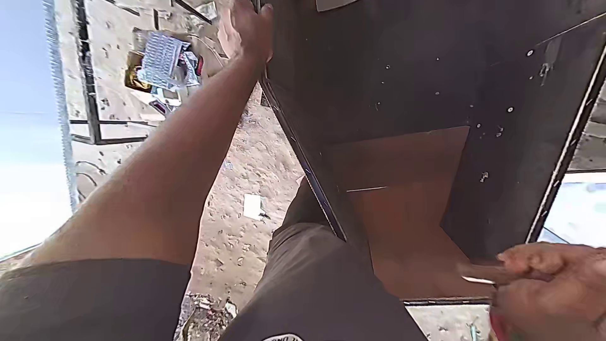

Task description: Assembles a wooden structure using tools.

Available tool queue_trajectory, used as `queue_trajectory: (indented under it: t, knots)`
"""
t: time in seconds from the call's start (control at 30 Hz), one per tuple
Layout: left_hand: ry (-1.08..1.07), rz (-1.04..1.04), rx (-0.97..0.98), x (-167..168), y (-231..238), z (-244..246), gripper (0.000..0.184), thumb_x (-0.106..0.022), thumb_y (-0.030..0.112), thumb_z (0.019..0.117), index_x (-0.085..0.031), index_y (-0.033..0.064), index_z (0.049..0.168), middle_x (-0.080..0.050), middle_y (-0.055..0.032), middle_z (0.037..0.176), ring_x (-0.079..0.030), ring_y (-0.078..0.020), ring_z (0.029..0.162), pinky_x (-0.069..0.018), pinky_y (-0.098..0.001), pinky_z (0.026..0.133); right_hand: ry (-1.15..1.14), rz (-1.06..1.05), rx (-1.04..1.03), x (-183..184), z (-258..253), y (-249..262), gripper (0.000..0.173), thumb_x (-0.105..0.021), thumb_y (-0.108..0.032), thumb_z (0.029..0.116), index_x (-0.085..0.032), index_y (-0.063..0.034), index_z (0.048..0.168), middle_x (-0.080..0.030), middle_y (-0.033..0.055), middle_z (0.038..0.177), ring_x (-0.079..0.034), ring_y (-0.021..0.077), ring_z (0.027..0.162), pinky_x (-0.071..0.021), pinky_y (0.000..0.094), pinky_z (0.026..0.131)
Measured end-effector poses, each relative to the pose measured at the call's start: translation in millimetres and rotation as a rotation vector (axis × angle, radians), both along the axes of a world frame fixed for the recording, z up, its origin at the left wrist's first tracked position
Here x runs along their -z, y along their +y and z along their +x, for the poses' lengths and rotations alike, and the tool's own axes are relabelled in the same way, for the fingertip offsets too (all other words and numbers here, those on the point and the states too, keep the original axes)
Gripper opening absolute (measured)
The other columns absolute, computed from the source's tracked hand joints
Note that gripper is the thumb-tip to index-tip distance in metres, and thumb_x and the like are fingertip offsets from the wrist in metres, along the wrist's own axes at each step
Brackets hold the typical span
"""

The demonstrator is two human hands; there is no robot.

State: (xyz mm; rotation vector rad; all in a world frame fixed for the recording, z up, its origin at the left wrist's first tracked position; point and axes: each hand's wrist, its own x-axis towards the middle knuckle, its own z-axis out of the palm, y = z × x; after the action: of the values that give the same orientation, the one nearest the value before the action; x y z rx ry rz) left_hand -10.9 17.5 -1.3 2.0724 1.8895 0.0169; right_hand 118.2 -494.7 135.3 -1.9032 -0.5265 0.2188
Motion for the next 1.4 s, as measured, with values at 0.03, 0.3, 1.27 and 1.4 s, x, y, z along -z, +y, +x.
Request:
queue_trajectory:
  t: [0.03, 0.3, 1.27, 1.4]
  knots:
    - [-0.008, -0.011, 0.004, -4, -2, 1, 0.056, -0.051, 0.054, 0.0965, -0.064, 0.0066, 0.123, -0.066, -0.0162, 0.129, -0.060, -0.0314, 0.128, -0.0432, -0.0619, 0.104, 0.082, 0.032, 0.036, 10, -16, -4, 0.019, -0.041, -0.033, 0.1107, -0.053, -0.0206, 0.101, -0.057, -0.0117, 0.064, -0.057, 0.0049, 0.049, -0.0528, 0.0245, 0.044]
    - [0.015, 0.012, 0.011, -7, 2, 0, 0.060, -0.049, 0.057, 0.0966, -0.065, 0.0042, 0.121, -0.066, -0.0198, 0.129, -0.060, -0.0348, 0.128, -0.0443, -0.0615, 0.104, 1.171, -0.600, -0.374, 57, -41, -46, 0.013, -0.064, -0.017, 0.0929, -0.058, -0.0084, 0.101, -0.052, -0.0041, 0.059, -0.049, 0.0065, 0.042, -0.0454, 0.0236, 0.039]
    - [-0.162, -0.138, 0.001, -24, -13, -2, 0.048, -0.050, 0.046, 0.1026, -0.067, 0.0052, 0.120, -0.069, -0.0199, 0.120, -0.065, -0.0370, 0.118, -0.0499, -0.0630, 0.095, 0.975, -0.643, -0.321, 56, -57, 6, 0.008, -0.062, -0.006, 0.0912, -0.055, -0.0044, 0.095, -0.051, 0.0014, 0.053, -0.049, 0.0123, 0.037, -0.0465, 0.0281, 0.035]
    - [-0.161, -0.171, -0.014, -21, -13, -5, 0.049, -0.047, 0.054, 0.1013, -0.069, 0.0130, 0.117, -0.071, -0.0153, 0.118, -0.067, -0.0360, 0.113, -0.0523, -0.0654, 0.087, 0.634, -0.468, -0.315, 25, -62, 44, 0.015, -0.063, -0.008, 0.0885, -0.056, -0.0039, 0.101, -0.054, -0.0017, 0.055, -0.053, 0.0116, 0.039, -0.0500, 0.0295, 0.037]
